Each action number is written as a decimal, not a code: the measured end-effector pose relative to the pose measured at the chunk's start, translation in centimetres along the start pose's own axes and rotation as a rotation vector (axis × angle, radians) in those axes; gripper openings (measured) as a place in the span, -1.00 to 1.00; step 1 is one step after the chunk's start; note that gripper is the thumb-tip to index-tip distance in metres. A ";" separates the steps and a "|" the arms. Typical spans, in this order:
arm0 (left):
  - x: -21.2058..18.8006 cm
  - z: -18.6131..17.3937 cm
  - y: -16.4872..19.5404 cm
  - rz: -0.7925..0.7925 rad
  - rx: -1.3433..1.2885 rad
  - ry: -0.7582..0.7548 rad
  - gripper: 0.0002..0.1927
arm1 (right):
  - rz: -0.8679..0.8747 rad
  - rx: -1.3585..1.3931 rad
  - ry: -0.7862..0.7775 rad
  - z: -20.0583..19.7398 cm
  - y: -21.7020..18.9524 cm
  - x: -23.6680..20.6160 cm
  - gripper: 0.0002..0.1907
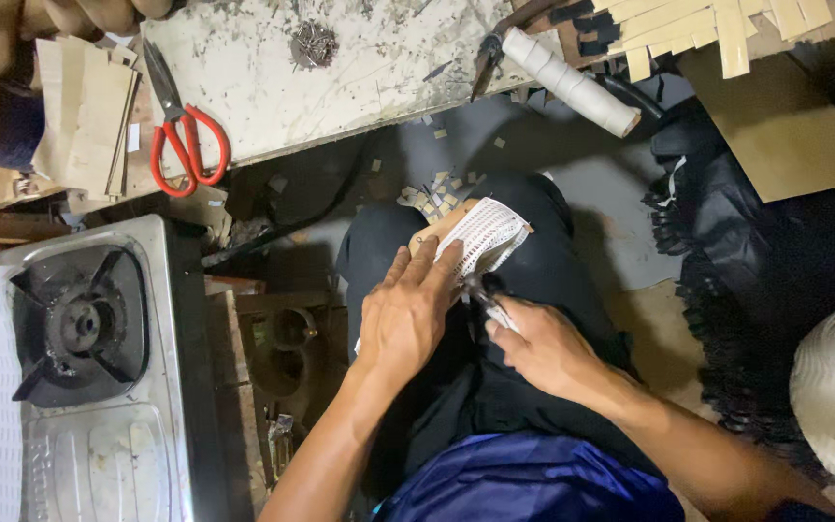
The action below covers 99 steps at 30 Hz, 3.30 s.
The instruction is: The person sits at a workbench and works on a woven shoe upper fitted over a wooden last. They hold the shoe on their lap, use a small hammer to tap and set the upper, and use pliers to grip and tuck the material edges around the last, turning the shoe to work around its sides.
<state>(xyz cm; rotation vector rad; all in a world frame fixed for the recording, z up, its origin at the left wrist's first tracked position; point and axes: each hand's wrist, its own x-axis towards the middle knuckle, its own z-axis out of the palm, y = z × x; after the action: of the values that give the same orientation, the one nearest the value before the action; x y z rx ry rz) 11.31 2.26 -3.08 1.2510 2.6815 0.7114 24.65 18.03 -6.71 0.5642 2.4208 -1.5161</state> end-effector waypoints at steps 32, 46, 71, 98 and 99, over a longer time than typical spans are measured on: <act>-0.1 0.0 0.2 0.074 0.065 -0.012 -0.42 | 0.199 0.716 -0.099 -2.2 1.3 0.2 -0.55; -0.1 -0.7 -0.1 0.077 0.000 -0.007 -0.47 | -0.167 -0.165 0.109 -4.4 -2.1 -0.9 -0.55; 0.0 -0.8 1.0 0.068 0.010 -0.029 -0.42 | -0.318 -0.279 0.096 -3.7 -3.3 -1.1 -0.57; 1.3 -0.8 0.7 0.084 0.000 -0.057 -0.40 | -0.116 -0.502 0.073 -6.1 -1.4 -0.2 -0.59; 1.3 -0.9 0.7 0.085 0.008 -0.058 -0.40 | -0.127 -0.507 0.071 -6.0 -1.3 -0.1 -0.59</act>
<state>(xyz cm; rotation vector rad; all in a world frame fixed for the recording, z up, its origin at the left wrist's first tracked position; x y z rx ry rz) 10.70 3.30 -1.87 1.3727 2.6010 0.6645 24.26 22.88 -2.94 0.3656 2.7920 -0.8669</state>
